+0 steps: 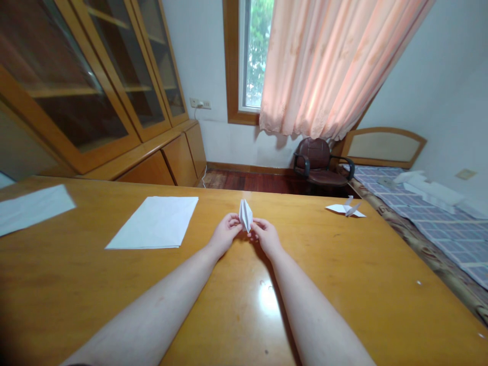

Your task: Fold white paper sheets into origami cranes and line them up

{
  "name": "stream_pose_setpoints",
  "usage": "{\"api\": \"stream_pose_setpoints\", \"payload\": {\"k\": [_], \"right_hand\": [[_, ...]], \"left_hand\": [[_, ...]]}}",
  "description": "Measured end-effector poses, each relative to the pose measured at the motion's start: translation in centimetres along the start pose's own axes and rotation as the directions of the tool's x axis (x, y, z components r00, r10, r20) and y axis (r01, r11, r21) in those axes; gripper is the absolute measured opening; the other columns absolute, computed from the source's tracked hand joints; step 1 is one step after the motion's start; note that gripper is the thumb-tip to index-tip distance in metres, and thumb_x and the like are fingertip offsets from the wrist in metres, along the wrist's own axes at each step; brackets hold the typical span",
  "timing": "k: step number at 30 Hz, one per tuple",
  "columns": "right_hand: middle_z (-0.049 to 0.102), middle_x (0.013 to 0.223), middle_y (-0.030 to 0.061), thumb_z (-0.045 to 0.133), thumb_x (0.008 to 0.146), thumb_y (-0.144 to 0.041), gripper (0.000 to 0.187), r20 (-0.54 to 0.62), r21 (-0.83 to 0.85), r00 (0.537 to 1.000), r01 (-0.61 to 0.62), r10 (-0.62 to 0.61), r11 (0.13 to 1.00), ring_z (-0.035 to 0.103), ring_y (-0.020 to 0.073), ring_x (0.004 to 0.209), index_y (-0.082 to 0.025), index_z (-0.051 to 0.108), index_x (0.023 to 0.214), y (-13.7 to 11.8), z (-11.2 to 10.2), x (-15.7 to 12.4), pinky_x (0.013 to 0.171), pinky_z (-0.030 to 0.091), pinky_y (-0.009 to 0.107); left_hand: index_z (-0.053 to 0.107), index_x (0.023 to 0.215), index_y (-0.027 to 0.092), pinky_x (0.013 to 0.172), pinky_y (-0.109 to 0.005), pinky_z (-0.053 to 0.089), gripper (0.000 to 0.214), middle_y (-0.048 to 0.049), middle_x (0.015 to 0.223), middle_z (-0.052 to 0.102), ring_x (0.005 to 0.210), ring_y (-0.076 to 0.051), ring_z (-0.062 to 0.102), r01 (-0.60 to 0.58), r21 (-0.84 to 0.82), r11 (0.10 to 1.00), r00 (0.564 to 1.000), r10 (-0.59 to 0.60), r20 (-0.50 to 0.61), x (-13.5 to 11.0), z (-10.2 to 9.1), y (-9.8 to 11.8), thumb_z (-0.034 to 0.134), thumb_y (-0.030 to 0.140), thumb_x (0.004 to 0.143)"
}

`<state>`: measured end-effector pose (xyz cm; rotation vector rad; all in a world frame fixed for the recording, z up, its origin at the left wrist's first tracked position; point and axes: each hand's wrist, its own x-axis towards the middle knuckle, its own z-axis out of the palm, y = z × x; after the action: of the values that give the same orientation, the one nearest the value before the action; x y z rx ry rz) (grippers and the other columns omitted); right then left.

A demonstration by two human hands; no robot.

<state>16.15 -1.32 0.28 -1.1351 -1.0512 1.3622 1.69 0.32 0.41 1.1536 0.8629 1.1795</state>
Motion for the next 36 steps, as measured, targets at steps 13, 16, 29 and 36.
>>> {"api": "stream_pose_setpoints", "payload": {"k": [13, 16, 29, 36], "right_hand": [[0.069, 0.084, 0.0072, 0.068, 0.067, -0.035, 0.024, -0.155, -0.386, 0.942, 0.22, -0.298, 0.896, 0.061, 0.0191, 0.076, -0.017, 0.068, 0.082, -0.1, -0.1, -0.5, 0.074, 0.048, 0.032], [0.068, 0.081, 0.0068, 0.066, 0.069, -0.035, 0.019, -0.15, -0.44, 0.918, 0.27, -0.367, 0.856, 0.061, 0.0192, 0.075, -0.018, 0.067, 0.078, -0.4, 0.0, -0.8, 0.071, 0.047, 0.032], [0.069, 0.087, 0.0076, 0.062, 0.074, -0.035, 0.016, 0.018, -0.366, 0.92, 0.37, -0.391, 0.854, 0.062, 0.0212, 0.084, -0.02, 0.066, 0.081, -1.0, 0.0, -1.3, 0.08, 0.048, 0.036], [0.071, 0.088, 0.0061, 0.06, 0.075, -0.033, 0.021, 0.069, -0.366, 0.939, 0.338, -0.337, 0.867, 0.064, 0.0228, 0.084, -0.021, 0.071, 0.087, -0.6, -0.1, -1.1, 0.081, 0.047, 0.036]], "left_hand": [[0.055, 0.071, 0.016, 0.072, -0.03, 0.048, 0.021, -0.0014, 0.075, 0.065, 0.072, -0.015, 0.061, -0.06, 0.213, 0.975, 0.998, 0.064, -0.01, 0.0, -0.1, -0.5, 0.071, 0.027, 0.063], [0.05, 0.065, 0.016, 0.079, -0.034, 0.048, 0.027, -0.0066, 0.093, 0.067, 0.081, -0.017, 0.063, -0.068, 0.131, 0.989, 0.998, 0.069, -0.008, -0.1, 0.1, -0.1, 0.073, 0.03, 0.061], [0.047, 0.061, 0.017, 0.09, -0.036, 0.043, 0.025, -0.0086, 0.104, 0.064, 0.097, -0.02, 0.059, -0.156, 0.199, 0.967, 0.987, 0.146, 0.066, -0.6, 0.1, 0.6, 0.071, 0.025, 0.064], [0.05, 0.062, 0.018, 0.08, -0.029, 0.043, 0.021, -0.0011, 0.081, 0.062, 0.08, -0.015, 0.057, -0.205, 0.313, 0.927, 0.978, 0.208, 0.024, -0.5, 0.0, 0.6, 0.07, 0.025, 0.064]]}}
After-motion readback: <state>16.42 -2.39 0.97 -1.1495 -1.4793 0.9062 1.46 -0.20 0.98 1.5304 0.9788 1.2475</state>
